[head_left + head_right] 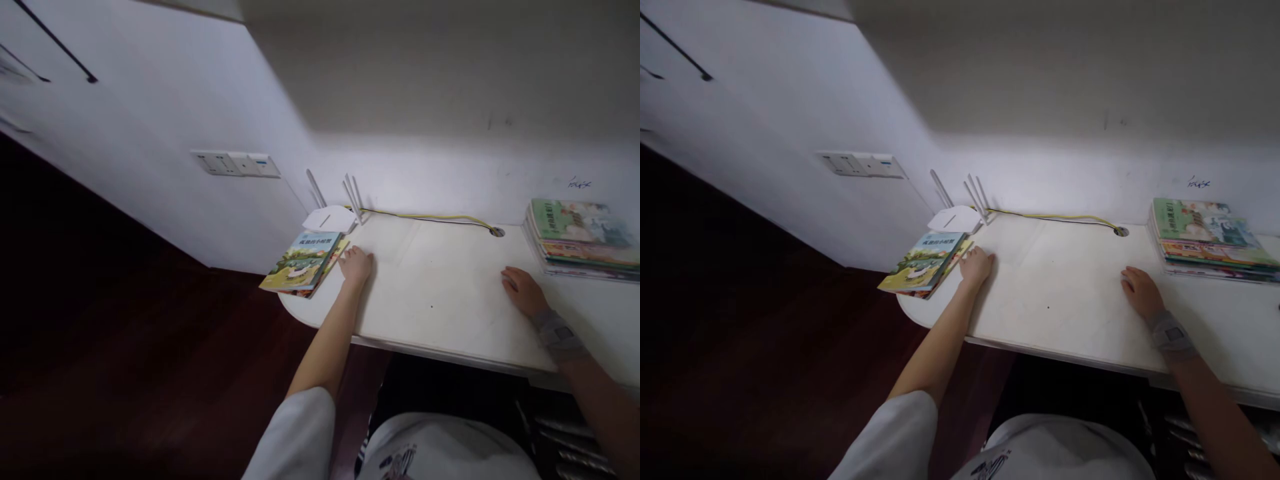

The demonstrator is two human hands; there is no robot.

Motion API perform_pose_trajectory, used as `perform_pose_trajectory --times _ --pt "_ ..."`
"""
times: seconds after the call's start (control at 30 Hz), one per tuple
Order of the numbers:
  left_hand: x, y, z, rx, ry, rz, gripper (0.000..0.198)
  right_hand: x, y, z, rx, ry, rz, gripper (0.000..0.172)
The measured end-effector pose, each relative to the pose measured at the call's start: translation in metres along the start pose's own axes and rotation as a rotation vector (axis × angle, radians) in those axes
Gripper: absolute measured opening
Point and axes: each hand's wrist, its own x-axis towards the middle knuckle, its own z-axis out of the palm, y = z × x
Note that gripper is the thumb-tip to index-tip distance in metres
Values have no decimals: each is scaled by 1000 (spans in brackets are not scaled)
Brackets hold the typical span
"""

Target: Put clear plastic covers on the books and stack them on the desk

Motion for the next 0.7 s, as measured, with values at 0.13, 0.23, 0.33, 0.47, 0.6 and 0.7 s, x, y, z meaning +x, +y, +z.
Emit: perform_pose_trajectory --times 0.13,0.23,0.33,0.47,0.6,0.7 --pt "4 -1 5 33 25 45 36 0 1 -1 6 8 13 35" --pt "-6 9 -4 35 99 172 33 3 -4 -5 57 25 46 34" --pt "-36 33 -9 19 163 325 38 4 -20 -13 215 86 144 37" --pt "-107 77 15 -44 119 694 47 0 -57 -25 687 -14 448 56" --pt "-182 106 56 -56 7 1136 50 -9 -81 -41 1025 -208 663 65" --pt "-214 114 74 -44 -87 1320 49 -20 -81 -54 993 -210 732 66"
